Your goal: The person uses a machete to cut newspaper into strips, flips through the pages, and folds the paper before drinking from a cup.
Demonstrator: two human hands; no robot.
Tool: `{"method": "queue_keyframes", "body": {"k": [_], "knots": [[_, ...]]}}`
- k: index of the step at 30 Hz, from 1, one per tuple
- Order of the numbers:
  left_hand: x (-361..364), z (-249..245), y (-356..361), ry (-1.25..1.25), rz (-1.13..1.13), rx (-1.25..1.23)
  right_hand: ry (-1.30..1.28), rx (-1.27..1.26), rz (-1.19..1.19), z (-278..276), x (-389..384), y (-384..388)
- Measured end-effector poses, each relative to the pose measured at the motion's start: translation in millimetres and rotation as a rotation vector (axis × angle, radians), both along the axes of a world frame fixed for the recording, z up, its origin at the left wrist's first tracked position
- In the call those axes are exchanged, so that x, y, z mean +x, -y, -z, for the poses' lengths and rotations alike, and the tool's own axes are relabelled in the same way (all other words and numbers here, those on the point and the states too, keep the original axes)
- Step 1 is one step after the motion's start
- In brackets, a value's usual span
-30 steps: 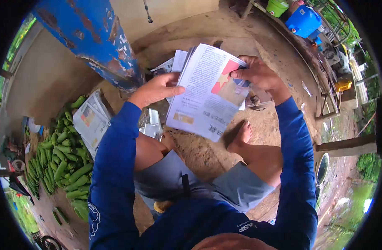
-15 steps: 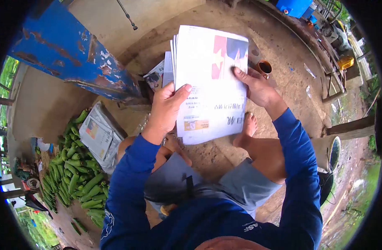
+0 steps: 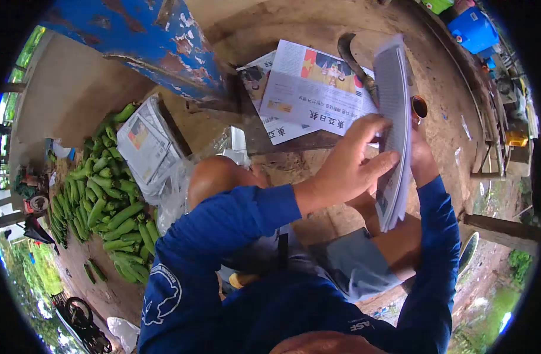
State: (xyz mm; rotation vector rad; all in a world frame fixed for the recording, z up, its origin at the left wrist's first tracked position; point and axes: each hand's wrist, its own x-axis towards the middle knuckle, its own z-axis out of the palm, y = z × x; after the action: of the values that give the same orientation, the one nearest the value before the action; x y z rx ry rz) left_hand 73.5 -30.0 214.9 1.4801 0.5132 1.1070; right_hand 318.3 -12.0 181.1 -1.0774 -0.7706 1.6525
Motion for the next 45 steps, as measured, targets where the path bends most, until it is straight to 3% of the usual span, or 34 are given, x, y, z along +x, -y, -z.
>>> {"method": "queue_keyframes", "body": {"k": [1,2,5,7,9,10,13,16,19,28,31,33,35,38,41,42,45], "knots": [[2,3,-2,-0.068,-0.094,0.092,0.009,0.037,-0.031,0,-1,-2],[1,7,-6,-0.088,-0.022,0.015,0.096,-0.015,0.022,0,-1,-2],[-2,-3,-4,0.067,0.129,-0.496,-0.143,-0.043,-0.034,18,1,-10],[-6,-15,-5,0.132,0.138,-0.56,0.168,-0.127,-0.001,-20,-32,-11],[-6,-7,-14,0.18,0.1,-0.574,0.098,0.049,0.03,-7,-44,-12],[-9,-12,-15,0.204,0.127,-0.633,0.242,0.012,0.168,-20,-59,-5],[-22,-27,-19,0.192,0.182,-0.718,0.302,0.043,0.067,-16,-56,-13],[-20,-18,-23,0.321,0.145,-0.684,0.617,0.078,-0.002,-30,-44,-13],[-26,-31,-23,0.359,0.169,-0.815,0.502,0.072,0.124,-17,-45,-10],[-19,-17,-28,0.301,0.11,-0.832,0.393,-0.088,-0.144,1,-48,-19],[-18,-18,-29,0.249,0.104,-0.806,0.271,-0.128,-0.041,1,-64,-17],[-20,-23,-26,0.199,0.137,-0.803,0.311,-0.11,-0.105,-2,-69,-17],[-20,-23,-24,0.193,0.101,-0.777,0.485,0.182,-0.199,15,-63,-17],[-18,-21,-22,0.212,0.058,-0.795,0.069,-0.007,-0.143,-9,-75,-7],[-25,-3,-25,0.129,0.132,-0.661,0.036,0.027,-0.143,-7,-65,-1],[-26,-5,-26,-0.027,0.04,-0.483,0.035,0.037,-0.142,-8,-61,0],[-39,-16,-31,-0.093,0.024,-0.337,0.054,0.045,-0.131,-12,-48,11]]}}
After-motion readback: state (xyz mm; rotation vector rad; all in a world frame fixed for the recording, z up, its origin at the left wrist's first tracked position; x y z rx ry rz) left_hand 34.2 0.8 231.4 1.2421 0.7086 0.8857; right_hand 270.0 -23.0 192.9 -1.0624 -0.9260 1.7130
